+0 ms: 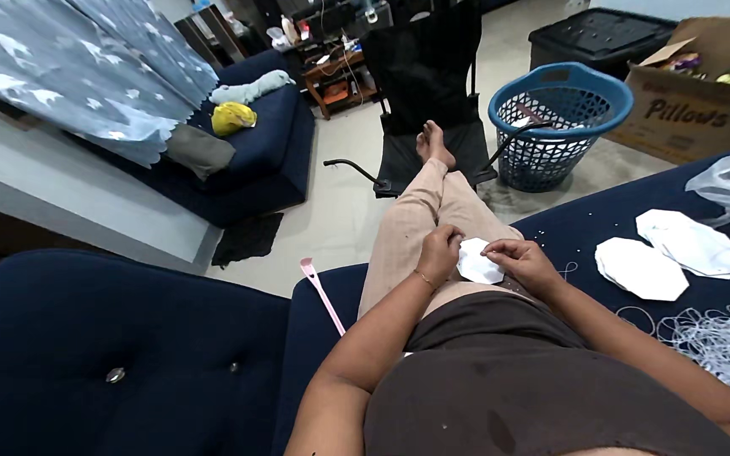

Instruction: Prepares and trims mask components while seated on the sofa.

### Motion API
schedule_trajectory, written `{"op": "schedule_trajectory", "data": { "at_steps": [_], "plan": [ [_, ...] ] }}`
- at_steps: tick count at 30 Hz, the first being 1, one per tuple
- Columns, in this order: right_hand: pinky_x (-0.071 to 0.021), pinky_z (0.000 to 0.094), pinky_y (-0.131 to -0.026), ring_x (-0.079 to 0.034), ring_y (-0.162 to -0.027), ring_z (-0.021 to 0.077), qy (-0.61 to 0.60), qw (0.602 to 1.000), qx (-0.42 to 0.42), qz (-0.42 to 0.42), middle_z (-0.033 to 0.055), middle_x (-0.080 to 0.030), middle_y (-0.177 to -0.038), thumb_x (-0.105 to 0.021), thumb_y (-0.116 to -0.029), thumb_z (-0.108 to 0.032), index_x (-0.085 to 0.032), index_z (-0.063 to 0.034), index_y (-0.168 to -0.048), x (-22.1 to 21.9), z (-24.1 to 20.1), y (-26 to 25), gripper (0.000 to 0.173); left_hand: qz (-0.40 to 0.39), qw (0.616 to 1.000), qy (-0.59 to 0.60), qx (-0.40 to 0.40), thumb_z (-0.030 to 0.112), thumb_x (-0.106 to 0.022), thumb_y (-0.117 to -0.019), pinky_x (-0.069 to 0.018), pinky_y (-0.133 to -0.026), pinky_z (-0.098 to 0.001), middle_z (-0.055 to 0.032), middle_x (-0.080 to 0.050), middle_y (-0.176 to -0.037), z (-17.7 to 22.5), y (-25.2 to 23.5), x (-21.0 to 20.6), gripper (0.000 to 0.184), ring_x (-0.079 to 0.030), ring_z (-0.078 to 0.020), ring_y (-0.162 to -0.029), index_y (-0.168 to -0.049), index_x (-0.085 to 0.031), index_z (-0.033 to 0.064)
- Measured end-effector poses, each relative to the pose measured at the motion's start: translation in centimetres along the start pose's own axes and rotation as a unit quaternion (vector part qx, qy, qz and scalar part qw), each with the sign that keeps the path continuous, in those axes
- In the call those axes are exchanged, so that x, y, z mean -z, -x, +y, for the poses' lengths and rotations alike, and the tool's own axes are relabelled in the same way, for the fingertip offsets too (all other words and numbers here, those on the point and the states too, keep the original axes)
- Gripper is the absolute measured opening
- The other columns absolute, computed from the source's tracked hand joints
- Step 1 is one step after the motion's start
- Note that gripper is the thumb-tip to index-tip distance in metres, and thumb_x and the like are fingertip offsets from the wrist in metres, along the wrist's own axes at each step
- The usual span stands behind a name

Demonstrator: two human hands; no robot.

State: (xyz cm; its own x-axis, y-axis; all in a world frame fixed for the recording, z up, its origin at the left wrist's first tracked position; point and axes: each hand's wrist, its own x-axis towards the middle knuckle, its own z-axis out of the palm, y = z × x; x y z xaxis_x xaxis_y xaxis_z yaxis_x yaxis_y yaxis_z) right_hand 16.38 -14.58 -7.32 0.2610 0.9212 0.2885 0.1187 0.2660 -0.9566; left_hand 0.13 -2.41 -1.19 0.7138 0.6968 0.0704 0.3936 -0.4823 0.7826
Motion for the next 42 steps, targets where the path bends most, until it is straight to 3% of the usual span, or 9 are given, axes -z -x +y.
{"op": "schedule_trajectory", "data": {
  "at_steps": [9, 11, 13, 15, 18, 24, 29, 32, 42],
  "plan": [
    [-0.0531, 0.0152, -0.07, -0.062, -0.075, -0.0064, -0.013, 0.996, 0.047, -0.072, -0.0107, -0.071, -0.089, -0.058, -0.0969, -0.005, -0.073, -0.006, -0.099, 0.1, -0.2, 0.2, 0.015, 0.054, 0.99, 0.091, 0.093, 0.005, -0.048, -0.1055, -0.0572, -0.085, -0.0336, -0.0193, -0.069, -0.102, -0.6, -0.6, 0.1, 0.025, -0.069, -0.0184, -0.087, -0.118, -0.064, -0.0096],
    [-0.0516, 0.015, -0.067, -0.06, -0.071, -0.0065, -0.009, 0.996, 0.045, -0.079, -0.0109, -0.069, -0.085, -0.058, -0.0978, -0.007, -0.072, -0.0057, -0.099, 0.1, -0.1, 0.2, 0.014, 0.057, 0.987, 0.109, 0.099, 0.004, -0.048, -0.1057, -0.0573, -0.085, -0.0322, -0.0193, -0.068, -0.103, -0.6, -0.6, 0.2, 0.024, -0.069, -0.0172, -0.087, -0.118, -0.063, -0.0104],
    [-0.0451, 0.0148, -0.054, -0.052, -0.058, -0.0052, -0.023, 0.997, 0.021, -0.064, -0.0119, -0.062, -0.075, -0.057, -0.0999, -0.011, -0.07, -0.0082, -0.101, 0.0, -0.1, 0.2, 0.012, 0.053, 0.988, 0.118, 0.08, 0.004, -0.049, -0.1049, -0.0564, -0.083, -0.0303, -0.0176, -0.068, -0.1, -0.6, -0.5, 0.1, 0.023, -0.067, -0.0153, -0.086, -0.116, -0.064, -0.0102],
    [-0.044, 0.0157, -0.05, -0.051, -0.054, -0.0029, -0.048, 0.998, 0.0, -0.04, -0.0108, -0.061, -0.073, -0.056, -0.1007, -0.012, -0.068, -0.0097, -0.102, -0.1, -0.2, 0.1, 0.012, 0.037, 0.992, 0.113, 0.045, 0.003, -0.052, -0.1038, -0.0555, -0.085, -0.0297, -0.017, -0.069, -0.1, -0.5, -0.3, 0.1, 0.022, -0.067, -0.0143, -0.088, -0.114, -0.066, -0.0096],
    [-0.0436, 0.015, -0.052, -0.052, -0.058, -0.0041, -0.042, 0.999, 0.016, 0.002, -0.0079, -0.07, -0.085, -0.057, -0.1006, -0.011, -0.069, -0.0079, -0.103, -0.3, -0.1, 0.0, 0.013, 0.009, 0.996, 0.091, -0.014, 0.006, -0.058, -0.1011, -0.0565, -0.085, -0.0298, -0.0164, -0.071, -0.1, -0.9, -0.2, -0.2, 0.02, -0.068, -0.0139, -0.087, -0.11, -0.068, -0.009],
    [-0.0481, 0.0158, -0.062, -0.056, -0.071, -0.0012, 0.011, 0.998, 0.042, 0.047, 0.0, -0.067, -0.101, -0.064, -0.0967, -0.013, -0.072, -0.0043, -0.098, -0.3, 1.2, -0.4, 0.012, -0.028, 0.996, 0.036, -0.079, 0.009, -0.06, -0.1003, -0.0556, -0.084, -0.0293, -0.0143, -0.072, -0.094, -1.3, -0.2, -0.4, 0.02, -0.068, -0.0131, -0.085, -0.106, -0.07, -0.0072],
    [-0.0499, 0.0179, -0.06, -0.057, -0.066, -0.0004, 0.002, 0.998, 0.017, 0.057, -0.0033, -0.068, -0.088, -0.065, -0.0975, -0.014, -0.072, -0.0049, -0.098, -0.6, 1.3, -0.4, 0.012, -0.032, 0.993, -0.001, -0.117, 0.012, -0.064, -0.0983, -0.0532, -0.079, -0.0302, -0.0143, -0.069, -0.095, -1.5, -0.3, -0.7, 0.02, -0.064, -0.0153, -0.082, -0.1, -0.072, -0.0057],
    [-0.0499, 0.0183, -0.059, -0.057, -0.063, -0.0005, -0.003, 0.998, 0.004, 0.056, -0.0051, -0.067, -0.081, -0.065, -0.0978, -0.013, -0.072, -0.0048, -0.098, -0.9, 1.1, -0.4, 0.011, -0.038, 0.992, 0.021, -0.118, 0.009, -0.061, -0.0996, -0.0545, -0.082, -0.0289, -0.0146, -0.069, -0.095, -1.4, -0.3, -0.7, 0.019, -0.065, -0.0143, -0.085, -0.102, -0.071, -0.0068],
    [-0.0543, 0.0202, -0.056, -0.062, -0.059, 0.0026, -0.01, 0.998, -0.028, 0.048, -0.0029, -0.069, -0.078, -0.062, -0.0988, -0.01, -0.069, -0.0024, -0.101, -1.5, 0.1, -0.3, 0.01, -0.067, 0.981, 0.18, -0.007, 0.007, -0.06, -0.1005, -0.0551, -0.073, -0.0234, -0.005, -0.067, -0.084, -0.9, -0.4, -0.4, 0.016, -0.063, -0.005, -0.074, -0.105, -0.066, -0.0076]
  ]
}}
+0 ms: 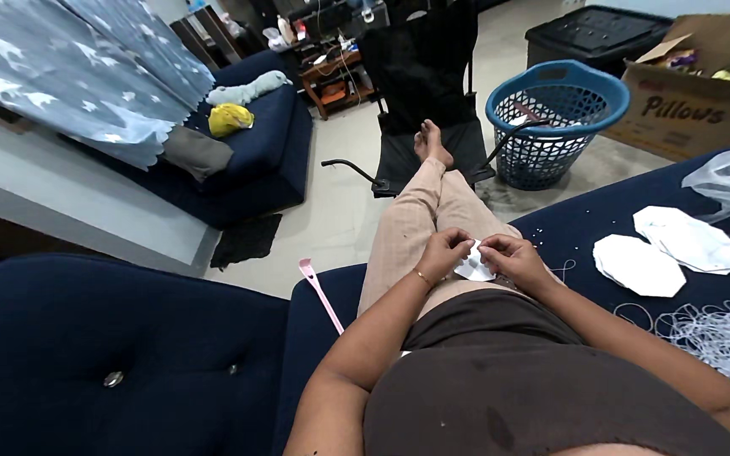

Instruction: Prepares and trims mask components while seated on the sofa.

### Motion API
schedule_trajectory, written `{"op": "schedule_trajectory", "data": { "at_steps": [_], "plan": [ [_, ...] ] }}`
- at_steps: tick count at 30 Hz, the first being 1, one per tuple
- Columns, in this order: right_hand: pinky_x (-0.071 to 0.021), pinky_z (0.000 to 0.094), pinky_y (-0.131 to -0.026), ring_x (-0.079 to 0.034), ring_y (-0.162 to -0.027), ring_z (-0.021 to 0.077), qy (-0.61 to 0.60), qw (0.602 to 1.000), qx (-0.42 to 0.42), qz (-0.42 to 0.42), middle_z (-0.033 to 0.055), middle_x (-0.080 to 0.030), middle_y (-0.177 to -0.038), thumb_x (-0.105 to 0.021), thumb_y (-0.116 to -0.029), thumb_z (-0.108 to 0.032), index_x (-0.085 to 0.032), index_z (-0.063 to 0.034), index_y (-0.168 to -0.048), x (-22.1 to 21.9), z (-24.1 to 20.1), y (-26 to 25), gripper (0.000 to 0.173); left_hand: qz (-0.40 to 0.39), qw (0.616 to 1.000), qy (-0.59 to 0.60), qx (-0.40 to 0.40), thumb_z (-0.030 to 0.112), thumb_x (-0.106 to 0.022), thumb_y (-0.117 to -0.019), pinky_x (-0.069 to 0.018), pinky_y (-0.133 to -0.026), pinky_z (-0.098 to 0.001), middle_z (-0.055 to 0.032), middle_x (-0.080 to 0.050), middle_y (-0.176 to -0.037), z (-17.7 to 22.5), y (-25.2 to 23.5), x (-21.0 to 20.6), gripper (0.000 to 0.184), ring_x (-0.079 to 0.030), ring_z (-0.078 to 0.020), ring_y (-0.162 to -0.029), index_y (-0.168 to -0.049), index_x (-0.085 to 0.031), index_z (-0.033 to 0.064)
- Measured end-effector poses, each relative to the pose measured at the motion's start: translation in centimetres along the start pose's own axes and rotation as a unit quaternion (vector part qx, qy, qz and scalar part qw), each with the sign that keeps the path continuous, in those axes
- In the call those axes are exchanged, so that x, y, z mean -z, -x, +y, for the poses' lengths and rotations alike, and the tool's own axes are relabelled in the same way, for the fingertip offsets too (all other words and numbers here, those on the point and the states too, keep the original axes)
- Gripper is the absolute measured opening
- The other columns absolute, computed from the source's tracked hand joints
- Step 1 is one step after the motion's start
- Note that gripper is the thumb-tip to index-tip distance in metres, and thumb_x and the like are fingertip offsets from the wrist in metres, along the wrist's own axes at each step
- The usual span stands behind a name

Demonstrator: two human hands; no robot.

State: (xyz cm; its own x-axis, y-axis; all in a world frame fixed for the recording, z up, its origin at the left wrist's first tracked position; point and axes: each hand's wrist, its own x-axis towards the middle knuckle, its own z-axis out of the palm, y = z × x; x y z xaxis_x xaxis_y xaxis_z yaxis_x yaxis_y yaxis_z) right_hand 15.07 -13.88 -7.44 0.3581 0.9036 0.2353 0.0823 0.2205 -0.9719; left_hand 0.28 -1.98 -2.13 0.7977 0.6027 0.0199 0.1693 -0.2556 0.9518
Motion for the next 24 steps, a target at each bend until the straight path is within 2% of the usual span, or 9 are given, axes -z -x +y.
{"op": "schedule_trajectory", "data": {
  "at_steps": [20, 24],
  "plan": [
    [-0.0548, 0.0187, -0.058, -0.062, -0.062, 0.0011, 0.045, 0.999, 0.014, -0.003, -0.0016, -0.069, -0.08, -0.063, -0.0974, -0.01, -0.07, -0.0009, -0.1, -0.37, 0.46, -0.19, 0.012, -0.013, 0.999, 0.037, 0.02, 0.003, -0.062, -0.0982, -0.0553, -0.072, -0.0223, -0.0034, -0.068, -0.083, 0.13, -0.03, -0.02, 0.011, -0.064, -0.0046, -0.073, -0.101, -0.067, -0.007],
    [-0.0549, 0.0186, -0.059, -0.062, -0.062, 0.0005, 0.057, 0.998, 0.0, -0.005, -0.0009, -0.069, -0.081, -0.063, -0.0969, -0.011, -0.07, 0.0, -0.1, -0.35, 0.16, -0.23, 0.013, -0.034, 0.999, 0.008, 0.01, 0.005, -0.061, -0.0997, -0.0555, -0.074, -0.0236, -0.004, -0.067, -0.084, -0.07, -0.13, 0.15, 0.015, -0.063, -0.0049, -0.074, -0.103, -0.066, -0.0076]
  ]
}}
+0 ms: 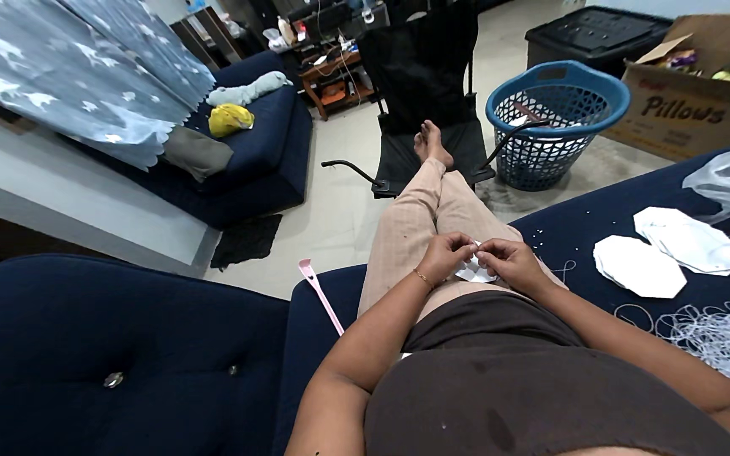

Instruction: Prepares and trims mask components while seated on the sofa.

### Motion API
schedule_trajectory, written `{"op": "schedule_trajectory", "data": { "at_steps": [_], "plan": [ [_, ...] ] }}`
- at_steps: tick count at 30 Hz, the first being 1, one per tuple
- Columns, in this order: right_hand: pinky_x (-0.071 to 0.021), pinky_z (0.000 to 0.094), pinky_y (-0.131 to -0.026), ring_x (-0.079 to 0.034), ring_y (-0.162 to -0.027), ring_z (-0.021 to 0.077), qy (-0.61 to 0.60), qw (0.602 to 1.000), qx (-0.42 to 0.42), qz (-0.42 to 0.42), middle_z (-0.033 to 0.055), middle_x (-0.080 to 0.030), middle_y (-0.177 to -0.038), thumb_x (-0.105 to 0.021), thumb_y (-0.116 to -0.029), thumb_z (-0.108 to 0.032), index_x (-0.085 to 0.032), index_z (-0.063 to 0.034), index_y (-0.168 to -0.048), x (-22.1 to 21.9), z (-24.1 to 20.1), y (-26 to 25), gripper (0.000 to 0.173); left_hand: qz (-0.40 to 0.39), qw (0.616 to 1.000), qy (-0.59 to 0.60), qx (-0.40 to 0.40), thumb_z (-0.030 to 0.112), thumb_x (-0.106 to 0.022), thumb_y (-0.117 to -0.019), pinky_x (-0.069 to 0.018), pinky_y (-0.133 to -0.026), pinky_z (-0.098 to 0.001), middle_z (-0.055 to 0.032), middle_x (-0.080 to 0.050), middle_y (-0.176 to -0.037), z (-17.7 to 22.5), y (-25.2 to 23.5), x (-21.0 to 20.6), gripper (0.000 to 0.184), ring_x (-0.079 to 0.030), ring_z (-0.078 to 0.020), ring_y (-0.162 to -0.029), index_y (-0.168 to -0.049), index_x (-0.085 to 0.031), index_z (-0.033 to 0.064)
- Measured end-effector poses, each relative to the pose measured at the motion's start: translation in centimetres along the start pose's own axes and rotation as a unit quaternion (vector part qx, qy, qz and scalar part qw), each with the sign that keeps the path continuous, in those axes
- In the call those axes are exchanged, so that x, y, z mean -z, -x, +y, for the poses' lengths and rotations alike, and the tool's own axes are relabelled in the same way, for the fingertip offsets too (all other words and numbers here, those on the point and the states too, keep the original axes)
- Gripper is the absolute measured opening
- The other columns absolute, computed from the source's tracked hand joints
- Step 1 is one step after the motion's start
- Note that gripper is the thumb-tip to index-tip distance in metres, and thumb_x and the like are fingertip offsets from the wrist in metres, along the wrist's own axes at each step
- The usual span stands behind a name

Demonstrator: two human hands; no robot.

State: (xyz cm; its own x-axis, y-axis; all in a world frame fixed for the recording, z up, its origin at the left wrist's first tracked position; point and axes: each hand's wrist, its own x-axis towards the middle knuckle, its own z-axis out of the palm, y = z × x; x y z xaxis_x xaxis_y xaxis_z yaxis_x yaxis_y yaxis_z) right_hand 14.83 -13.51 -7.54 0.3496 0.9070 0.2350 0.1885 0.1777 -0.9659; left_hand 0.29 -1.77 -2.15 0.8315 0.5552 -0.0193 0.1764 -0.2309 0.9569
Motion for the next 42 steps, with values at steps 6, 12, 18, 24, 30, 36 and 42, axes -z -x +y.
{"op": "schedule_trajectory", "data": {
  "at_steps": [6, 12, 18, 24, 30, 36, 42],
  "plan": [
    [-0.0588, 0.034, -0.073, -0.069, -0.084, 0.0194, 0.214, 0.957, 0.194, -0.024, 0.0158, -0.072, -0.114, -0.061, -0.0965, -0.007, -0.072, -0.0023, -0.12, 1.5, 0.0, -0.2, 0.027, -0.061, 0.989, -0.133, -0.006, 0.006, -0.055, -0.1021, -0.0556, -0.081, -0.0301, -0.0148, -0.069, -0.093, 0.2, 0.0, 0.0, 0.021, -0.065, -0.0128, -0.081, -0.109, -0.067, -0.0108],
    [-0.0609, 0.0423, -0.083, -0.073, -0.094, 0.0291, 0.319, 0.87, 0.37, -0.073, 0.0147, -0.074, -0.103, -0.059, -0.092, 0.001, -0.078, -0.0077, -0.109, 2.6, -0.1, -1.0, 0.027, -0.095, 0.975, -0.202, -0.011, 0.005, -0.053, -0.1023, -0.0559, -0.085, -0.036, -0.0187, -0.07, -0.093, 0.4, 0.0, 0.0, 0.022, -0.068, -0.02, -0.084, -0.108, -0.067, -0.0107],
    [-0.06, 0.0359, -0.076, -0.072, -0.085, 0.0254, 0.352, 0.834, 0.421, -0.058, 0.0123, -0.074, -0.094, -0.057, -0.0931, -0.002, -0.075, -0.0044, -0.096, 2.6, 0.3, -1.2, 0.019, -0.106, 0.978, -0.18, -0.018, 0.006, -0.057, -0.1016, -0.0559, -0.081, -0.0313, -0.0155, -0.069, -0.089, 0.1, 0.1, 0.1, 0.02, -0.067, -0.0146, -0.079, -0.105, -0.067, -0.0106],
    [-0.0602, 0.0386, -0.073, -0.071, -0.085, 0.0276, 0.371, 0.831, 0.413, -0.044, 0.0135, -0.071, -0.092, -0.053, -0.0966, -0.006, -0.071, -0.0034, -0.096, 2.3, 0.2, -1.0, 0.018, -0.128, 0.967, -0.214, -0.056, 0.008, -0.057, -0.1004, -0.0531, -0.082, -0.0358, -0.0196, -0.067, -0.095, 0.0, -0.1, -0.1, 0.021, -0.064, -0.021, -0.085, -0.106, -0.066, -0.0112],
    [-0.0585, 0.0283, -0.071, -0.068, -0.079, 0.0175, 0.252, 0.92, 0.299, 0.01, 0.0142, -0.068, -0.093, -0.054, -0.0986, -0.009, -0.068, 0.0016, -0.097, 1.4, 0.5, -0.2, 0.017, -0.106, 0.981, -0.154, -0.055, 0.009, -0.061, -0.0977, -0.0527, -0.077, -0.0303, -0.0153, -0.065, -0.093, -0.7, -0.4, -0.3, 0.02, -0.061, -0.0145, -0.08, -0.103, -0.066, -0.0096],
    [-0.0629, 0.0308, -0.059, -0.068, -0.064, 0.0121, 0.045, 0.997, 0.048, 0.048, 0.0076, -0.066, -0.088, -0.051, -0.1012, -0.008, -0.061, 0.0027, -0.106, 1.2, 0.7, 0.5, 0.015, -0.062, 0.997, 0.028, -0.021, -0.003, -0.064, -0.0905, -0.0567, -0.084, -0.031, -0.0123, -0.069, -0.107, -0.9, -0.3, -0.2, 0.008, -0.067, -0.012, -0.092, -0.096, -0.061, -0.0079],
    [-0.0637, 0.0322, -0.062, -0.068, -0.064, 0.0116, -0.02, 0.998, 0.027, 0.052, 0.0032, -0.066, -0.083, -0.049, -0.1018, -0.007, -0.058, 0.0007, -0.107, 1.2, 1.2, 0.3, 0.013, -0.081, 0.994, 0.07, -0.011, 0.001, -0.058, -0.0979, -0.0574, -0.069, -0.0287, -0.0081, -0.072, -0.089, -0.9, -0.2, -0.4, 0.01, -0.069, -0.0115, -0.076, -0.105, -0.06, -0.0058]
  ]
}}
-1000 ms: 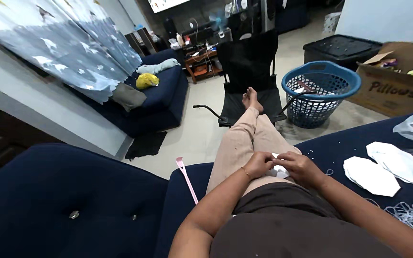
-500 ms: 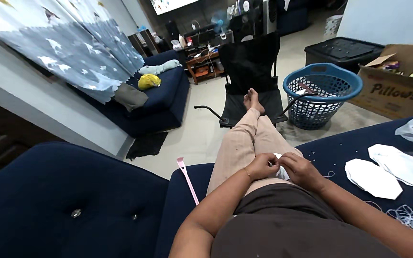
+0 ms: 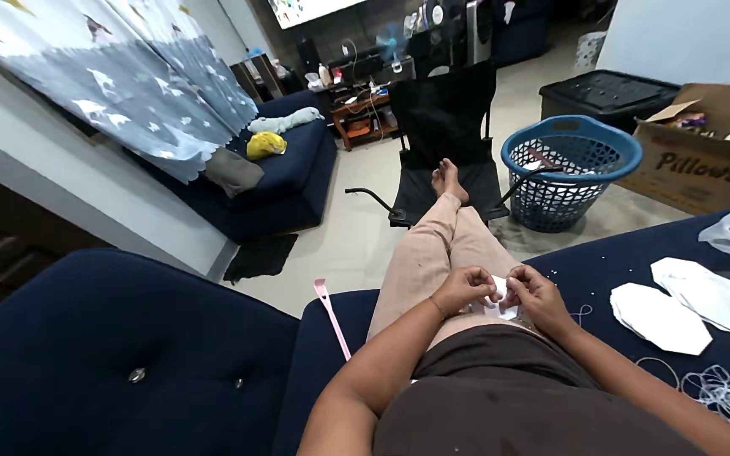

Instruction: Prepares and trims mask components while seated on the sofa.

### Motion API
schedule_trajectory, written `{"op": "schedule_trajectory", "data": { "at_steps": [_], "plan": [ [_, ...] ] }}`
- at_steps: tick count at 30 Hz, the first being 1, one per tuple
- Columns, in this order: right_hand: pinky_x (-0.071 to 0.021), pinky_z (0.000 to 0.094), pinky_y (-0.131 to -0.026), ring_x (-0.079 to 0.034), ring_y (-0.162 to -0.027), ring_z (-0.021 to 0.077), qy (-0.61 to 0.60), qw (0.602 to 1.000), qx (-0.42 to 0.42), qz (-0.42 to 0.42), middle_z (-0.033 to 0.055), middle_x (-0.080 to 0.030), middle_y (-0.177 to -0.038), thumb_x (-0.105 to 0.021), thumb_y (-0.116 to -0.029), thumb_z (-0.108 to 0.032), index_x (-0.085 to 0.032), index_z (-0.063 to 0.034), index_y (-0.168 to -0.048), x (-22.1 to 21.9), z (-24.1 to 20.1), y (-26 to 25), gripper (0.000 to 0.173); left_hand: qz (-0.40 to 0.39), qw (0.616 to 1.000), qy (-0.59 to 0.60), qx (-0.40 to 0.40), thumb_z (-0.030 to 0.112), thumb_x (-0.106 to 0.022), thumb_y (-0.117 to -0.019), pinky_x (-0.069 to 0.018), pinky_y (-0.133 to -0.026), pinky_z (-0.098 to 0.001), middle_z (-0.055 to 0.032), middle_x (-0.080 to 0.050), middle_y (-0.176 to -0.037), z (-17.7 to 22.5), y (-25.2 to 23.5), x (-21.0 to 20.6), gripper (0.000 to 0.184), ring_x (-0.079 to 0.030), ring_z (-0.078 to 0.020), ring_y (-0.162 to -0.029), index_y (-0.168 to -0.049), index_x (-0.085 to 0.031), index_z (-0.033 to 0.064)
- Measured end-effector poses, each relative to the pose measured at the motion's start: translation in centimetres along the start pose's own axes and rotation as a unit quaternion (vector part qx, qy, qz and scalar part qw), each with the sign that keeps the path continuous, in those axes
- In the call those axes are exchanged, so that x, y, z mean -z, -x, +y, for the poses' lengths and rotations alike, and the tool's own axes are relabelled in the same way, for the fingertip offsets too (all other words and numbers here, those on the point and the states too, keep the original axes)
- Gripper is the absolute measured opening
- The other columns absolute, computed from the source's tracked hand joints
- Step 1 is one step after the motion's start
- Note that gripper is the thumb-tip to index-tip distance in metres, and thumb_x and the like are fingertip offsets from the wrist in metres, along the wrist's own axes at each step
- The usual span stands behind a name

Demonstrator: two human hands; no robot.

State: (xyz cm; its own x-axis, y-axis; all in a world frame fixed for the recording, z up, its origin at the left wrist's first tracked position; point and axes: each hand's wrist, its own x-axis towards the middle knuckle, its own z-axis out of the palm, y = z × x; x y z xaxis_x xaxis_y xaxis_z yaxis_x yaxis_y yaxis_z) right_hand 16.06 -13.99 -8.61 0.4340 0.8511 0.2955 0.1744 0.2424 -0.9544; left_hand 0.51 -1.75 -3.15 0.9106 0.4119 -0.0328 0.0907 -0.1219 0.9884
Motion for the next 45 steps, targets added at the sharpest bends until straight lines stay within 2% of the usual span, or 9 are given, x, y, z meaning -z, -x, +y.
{"op": "schedule_trajectory", "data": {
  "at_steps": [7, 12, 15, 20, 23, 26, 29, 37, 45],
  "plan": [
    [-0.0658, 0.0374, -0.064, -0.069, -0.063, 0.0156, -0.07, 0.995, -0.056, 0.043, 0.0039, -0.065, -0.082, -0.043, -0.105, -0.004, -0.053, 0.0, -0.108, -0.1, -0.6, 0.0, 0.011, -0.005, 0.984, -0.169, 0.061, 0.008, -0.063, -0.1001, -0.0571, -0.075, -0.0289, -0.013, -0.069, -0.093, -0.1, -0.1, 0.8, 0.019, -0.064, -0.0102, -0.074, -0.11, -0.067, -0.0081],
    [-0.0659, 0.0365, -0.064, -0.069, -0.063, 0.0148, -0.04, 0.996, -0.065, 0.051, 0.0065, -0.065, -0.086, -0.049, -0.1023, -0.002, -0.056, 0.0023, -0.106, -0.2, -0.4, -0.1, 0.009, 0.002, 0.995, -0.085, 0.043, 0.005, -0.062, -0.0991, -0.0551, -0.074, -0.0252, -0.0058, -0.067, -0.088, 0.1, 0.1, 0.8, 0.014, -0.062, -0.0062, -0.075, -0.101, -0.067, -0.0073],
    [-0.0641, 0.0328, -0.069, -0.069, -0.075, 0.0153, 0.112, 0.993, 0.026, 0.005, 0.0145, -0.063, -0.102, -0.055, -0.0968, -0.003, -0.064, 0.007, -0.102, -0.2, 0.1, 0.0, 0.015, 0.09, 0.99, 0.086, 0.065, 0.004, -0.054, -0.1026, -0.0481, -0.061, -0.0197, 0.0008, -0.062, -0.079, 0.9, 0.4, 0.5, 0.009, -0.055, -0.0031, -0.064, -0.098, -0.061, -0.001],
    [-0.0608, 0.0392, -0.072, -0.068, -0.082, 0.0274, 0.273, 0.934, 0.218, -0.08, 0.0213, -0.064, -0.102, -0.062, -0.0901, 0.0, -0.067, 0.0053, -0.093, -0.4, -0.1, -0.3, 0.008, 0.172, 0.965, 0.186, 0.069, 0.005, -0.052, -0.1047, -0.044, -0.054, -0.0174, -0.0049, -0.071, -0.089, 1.4, 0.5, 0.0, 0.014, -0.053, -0.0011, -0.058, -0.103, -0.063, -0.0031],
    [-0.0606, 0.0416, -0.073, -0.068, -0.083, 0.0301, 0.295, 0.918, 0.241, -0.109, 0.0218, -0.064, -0.101, -0.059, -0.0916, 0.0, -0.066, 0.0052, -0.092, -0.5, -0.8, -0.4, 0.008, 0.153, 0.983, 0.091, 0.04, 0.0, -0.057, -0.1006, -0.0461, -0.057, -0.0175, -0.0061, -0.072, -0.096, 0.9, 0.5, -0.2, 0.015, -0.055, -0.0005, -0.063, -0.11, -0.066, -0.0063],
    [-0.0608, 0.0398, -0.072, -0.069, -0.083, 0.0297, 0.298, 0.915, 0.254, -0.096, 0.0219, -0.065, -0.101, -0.059, -0.0925, 0.0, -0.066, 0.0062, -0.093, -0.8, -0.7, -0.4, 0.009, 0.076, 0.981, -0.178, 0.026, 0.005, -0.06, -0.0994, -0.0523, -0.069, -0.0261, -0.0115, -0.071, -0.094, 0.9, 0.4, -0.2, 0.02, -0.06, -0.0082, -0.07, -0.113, -0.071, -0.0053],
    [-0.0605, 0.0384, -0.075, -0.069, -0.085, 0.0275, 0.274, 0.933, 0.225, -0.066, 0.0207, -0.066, -0.1, -0.058, -0.0943, -0.002, -0.066, 0.006, -0.095, -0.7, -0.3, -0.4, 0.011, 0.027, 0.966, -0.257, 0.027, 0.008, -0.062, -0.0998, -0.0548, -0.08, -0.0329, -0.0163, -0.072, -0.097, 1.2, 0.2, -0.5, 0.02, -0.065, -0.0151, -0.079, -0.11, -0.072, -0.0059],
    [-0.0636, 0.0317, -0.075, -0.072, -0.089, 0.0137, 0.012, 0.999, 0.028, -0.043, 0.01, -0.069, -0.11, -0.065, -0.0919, -0.001, -0.061, 0.0038, -0.122, -0.8, -1.4, -0.2, 0.03, 0.064, 0.988, -0.139, 0.029, 0.008, -0.061, -0.1006, -0.0534, -0.074, -0.0243, -0.0085, -0.067, -0.091, 1.1, 0.3, -0.2, 0.018, -0.061, -0.0065, -0.076, -0.107, -0.066, -0.0083],
    [-0.0565, 0.0238, -0.07, -0.065, -0.075, 0.0065, 0.054, 0.996, 0.075, -0.004, 0.0027, -0.07, -0.09, -0.071, -0.0847, 0.0, -0.06, 0.0003, -0.109, -1.0, -0.5, -0.4, 0.026, 0.074, 0.99, -0.104, 0.058, 0.007, -0.061, -0.1005, -0.0534, -0.07, -0.0219, -0.0045, -0.067, -0.085, 0.9, 0.3, -0.5, 0.015, -0.061, -0.0038, -0.071, -0.102, -0.066, -0.0067]
  ]
}}
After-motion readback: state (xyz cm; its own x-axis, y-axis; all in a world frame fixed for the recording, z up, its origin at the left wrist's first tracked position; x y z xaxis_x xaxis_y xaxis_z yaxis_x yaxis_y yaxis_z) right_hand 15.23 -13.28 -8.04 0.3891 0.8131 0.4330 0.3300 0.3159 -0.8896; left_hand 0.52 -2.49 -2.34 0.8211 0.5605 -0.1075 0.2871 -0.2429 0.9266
